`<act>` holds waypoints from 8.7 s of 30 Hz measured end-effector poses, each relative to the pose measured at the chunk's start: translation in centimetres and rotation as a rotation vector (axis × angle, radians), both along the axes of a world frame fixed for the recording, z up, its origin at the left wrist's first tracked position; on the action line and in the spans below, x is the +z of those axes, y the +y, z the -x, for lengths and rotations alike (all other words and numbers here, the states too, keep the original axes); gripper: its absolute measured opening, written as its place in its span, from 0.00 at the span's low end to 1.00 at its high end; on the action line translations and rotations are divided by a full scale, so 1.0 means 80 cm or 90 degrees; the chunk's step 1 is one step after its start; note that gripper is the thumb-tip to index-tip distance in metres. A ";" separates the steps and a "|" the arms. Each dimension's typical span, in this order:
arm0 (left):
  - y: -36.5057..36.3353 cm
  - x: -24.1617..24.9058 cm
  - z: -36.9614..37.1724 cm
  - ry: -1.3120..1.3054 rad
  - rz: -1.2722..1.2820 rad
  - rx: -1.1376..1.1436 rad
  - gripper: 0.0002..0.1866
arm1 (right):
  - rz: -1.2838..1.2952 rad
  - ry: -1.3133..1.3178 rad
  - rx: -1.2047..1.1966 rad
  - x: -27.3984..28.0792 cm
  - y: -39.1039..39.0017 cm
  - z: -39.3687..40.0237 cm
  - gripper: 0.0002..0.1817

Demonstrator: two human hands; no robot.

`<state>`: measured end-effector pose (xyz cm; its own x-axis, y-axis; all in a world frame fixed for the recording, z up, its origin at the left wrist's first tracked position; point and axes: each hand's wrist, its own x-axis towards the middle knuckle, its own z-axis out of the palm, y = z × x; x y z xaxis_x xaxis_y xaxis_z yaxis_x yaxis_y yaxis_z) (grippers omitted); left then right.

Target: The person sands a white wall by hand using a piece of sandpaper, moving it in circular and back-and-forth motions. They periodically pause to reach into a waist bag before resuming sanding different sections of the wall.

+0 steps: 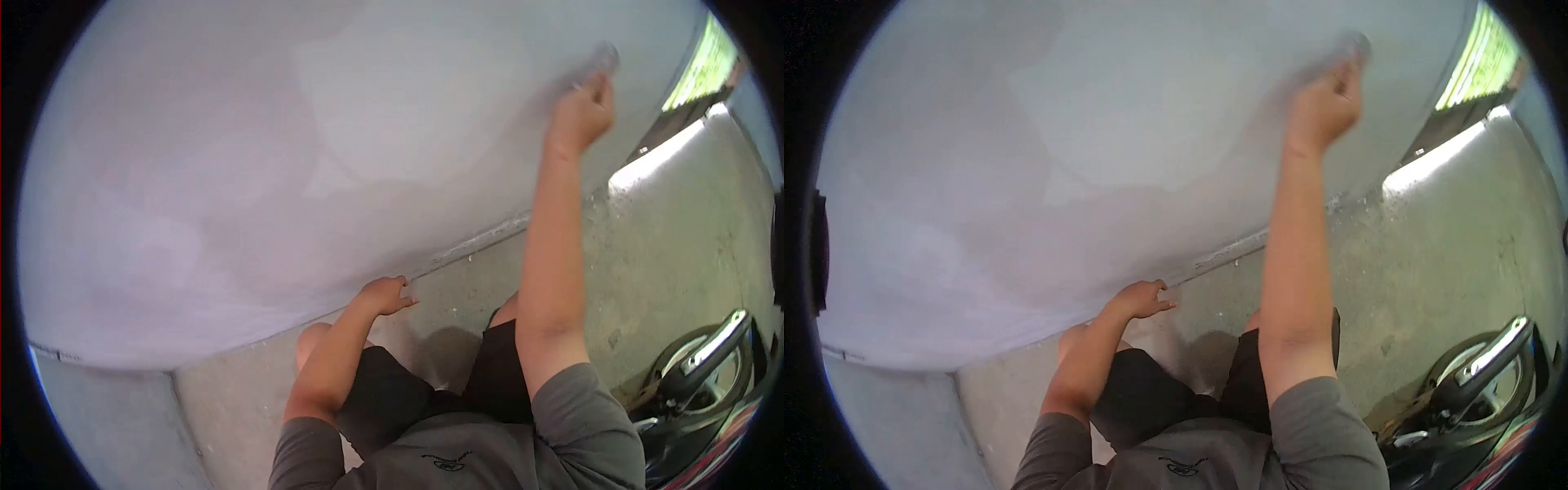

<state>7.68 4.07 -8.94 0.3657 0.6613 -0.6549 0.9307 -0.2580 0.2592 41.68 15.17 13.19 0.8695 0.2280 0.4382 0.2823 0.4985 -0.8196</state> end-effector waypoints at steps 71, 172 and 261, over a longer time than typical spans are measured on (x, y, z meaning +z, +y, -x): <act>-0.006 0.002 0.016 0.017 0.001 0.044 0.39 | -0.201 -0.420 -0.103 0.021 0.013 0.072 0.19; 0.003 -0.019 0.002 0.051 0.026 0.001 0.37 | -0.183 -0.453 -0.015 0.025 -0.022 0.116 0.16; -0.004 -0.009 0.006 0.010 -0.035 -0.037 0.40 | -0.145 -0.260 0.074 0.031 -0.029 0.097 0.18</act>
<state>7.20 3.76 -9.63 0.3937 0.6749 -0.6241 0.9179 -0.3246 0.2280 33.95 12.88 15.65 0.5898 0.1719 0.7891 0.4901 0.7004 -0.5189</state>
